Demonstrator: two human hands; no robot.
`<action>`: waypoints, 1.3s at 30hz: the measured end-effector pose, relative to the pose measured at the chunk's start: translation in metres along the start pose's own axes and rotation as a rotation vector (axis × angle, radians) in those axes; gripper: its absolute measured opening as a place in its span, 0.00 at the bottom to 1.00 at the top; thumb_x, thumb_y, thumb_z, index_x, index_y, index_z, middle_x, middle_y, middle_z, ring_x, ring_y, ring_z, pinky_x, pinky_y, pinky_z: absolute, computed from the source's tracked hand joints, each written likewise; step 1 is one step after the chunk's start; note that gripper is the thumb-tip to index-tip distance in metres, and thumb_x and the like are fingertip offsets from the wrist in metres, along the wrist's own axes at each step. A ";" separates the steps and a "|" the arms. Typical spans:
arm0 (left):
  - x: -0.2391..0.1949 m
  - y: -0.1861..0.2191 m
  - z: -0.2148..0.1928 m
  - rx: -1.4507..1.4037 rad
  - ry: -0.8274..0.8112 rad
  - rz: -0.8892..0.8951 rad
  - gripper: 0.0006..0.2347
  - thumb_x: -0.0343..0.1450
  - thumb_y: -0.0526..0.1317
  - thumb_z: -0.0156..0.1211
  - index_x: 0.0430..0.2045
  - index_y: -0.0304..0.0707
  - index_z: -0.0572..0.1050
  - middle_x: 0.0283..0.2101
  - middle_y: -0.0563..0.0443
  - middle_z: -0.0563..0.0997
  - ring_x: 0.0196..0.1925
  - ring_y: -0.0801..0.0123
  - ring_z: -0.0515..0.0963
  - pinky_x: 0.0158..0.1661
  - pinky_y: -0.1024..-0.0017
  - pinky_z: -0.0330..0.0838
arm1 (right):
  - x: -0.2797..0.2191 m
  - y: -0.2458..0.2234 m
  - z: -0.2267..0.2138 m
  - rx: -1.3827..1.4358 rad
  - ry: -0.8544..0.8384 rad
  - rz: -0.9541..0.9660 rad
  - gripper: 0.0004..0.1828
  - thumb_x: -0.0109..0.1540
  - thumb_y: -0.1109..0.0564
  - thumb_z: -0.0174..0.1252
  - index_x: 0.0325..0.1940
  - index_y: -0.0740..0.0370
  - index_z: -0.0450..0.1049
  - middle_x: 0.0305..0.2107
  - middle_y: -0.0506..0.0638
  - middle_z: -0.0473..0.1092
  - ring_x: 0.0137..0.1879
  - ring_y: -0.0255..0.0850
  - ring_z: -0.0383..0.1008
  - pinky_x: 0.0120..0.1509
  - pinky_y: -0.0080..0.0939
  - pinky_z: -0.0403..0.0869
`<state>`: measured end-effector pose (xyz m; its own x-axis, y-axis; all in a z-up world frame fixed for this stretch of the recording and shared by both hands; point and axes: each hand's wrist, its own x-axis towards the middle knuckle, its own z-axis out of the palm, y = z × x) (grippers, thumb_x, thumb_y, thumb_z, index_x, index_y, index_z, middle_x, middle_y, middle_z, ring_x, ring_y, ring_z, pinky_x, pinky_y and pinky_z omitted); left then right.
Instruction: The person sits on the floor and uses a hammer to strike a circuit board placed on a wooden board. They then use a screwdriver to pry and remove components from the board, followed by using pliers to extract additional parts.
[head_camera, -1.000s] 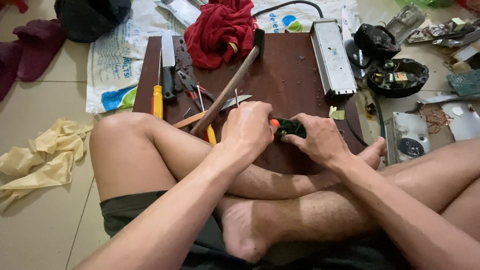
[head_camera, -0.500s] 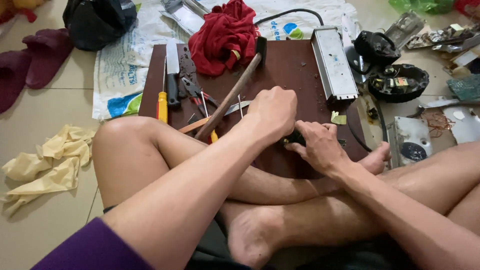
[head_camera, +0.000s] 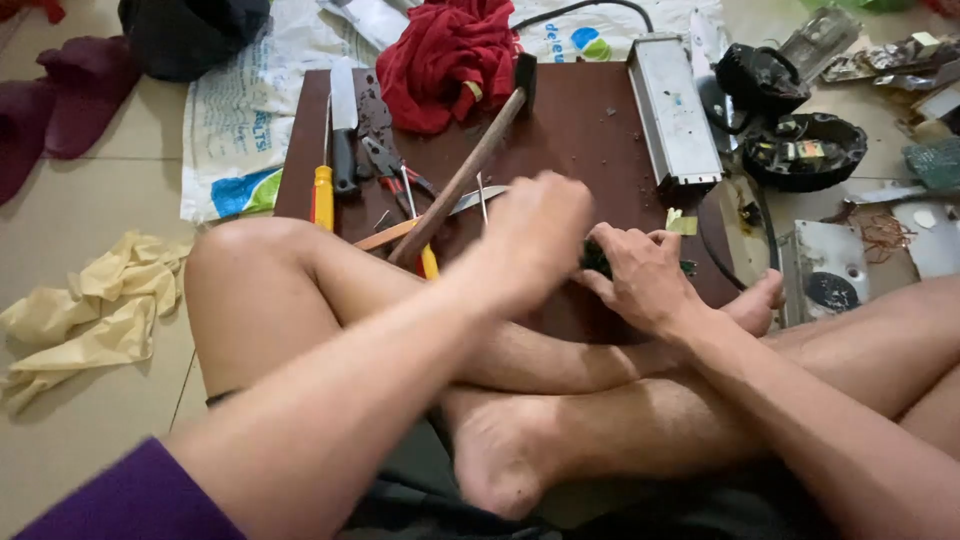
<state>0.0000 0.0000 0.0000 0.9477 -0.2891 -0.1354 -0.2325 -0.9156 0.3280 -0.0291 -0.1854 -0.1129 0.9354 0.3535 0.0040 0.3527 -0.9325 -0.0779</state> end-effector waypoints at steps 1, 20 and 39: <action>-0.006 0.003 0.013 0.007 0.057 0.078 0.11 0.59 0.35 0.73 0.33 0.34 0.86 0.38 0.36 0.86 0.41 0.37 0.87 0.40 0.43 0.85 | 0.002 0.003 0.008 -0.052 0.008 0.005 0.23 0.63 0.36 0.62 0.55 0.44 0.66 0.37 0.40 0.72 0.50 0.38 0.75 0.67 0.55 0.63; 0.056 -0.015 -0.020 -0.057 -0.173 0.202 0.05 0.58 0.44 0.77 0.21 0.51 0.87 0.30 0.38 0.86 0.41 0.38 0.88 0.41 0.47 0.81 | 0.002 -0.005 -0.014 0.050 0.026 -0.042 0.28 0.61 0.40 0.65 0.61 0.50 0.66 0.41 0.46 0.72 0.52 0.44 0.75 0.66 0.60 0.63; 0.048 0.001 -0.002 0.112 0.002 0.261 0.07 0.63 0.39 0.73 0.30 0.36 0.86 0.32 0.35 0.86 0.40 0.34 0.87 0.38 0.38 0.84 | 0.017 0.023 -0.029 0.121 -0.203 0.004 0.15 0.71 0.47 0.48 0.40 0.58 0.71 0.29 0.70 0.76 0.43 0.72 0.80 0.44 0.70 0.77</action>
<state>0.0457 -0.0143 -0.0042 0.8528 -0.5190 -0.0576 -0.4917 -0.8353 0.2462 -0.0048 -0.2031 -0.0855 0.9086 0.3688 -0.1959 0.3320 -0.9225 -0.1969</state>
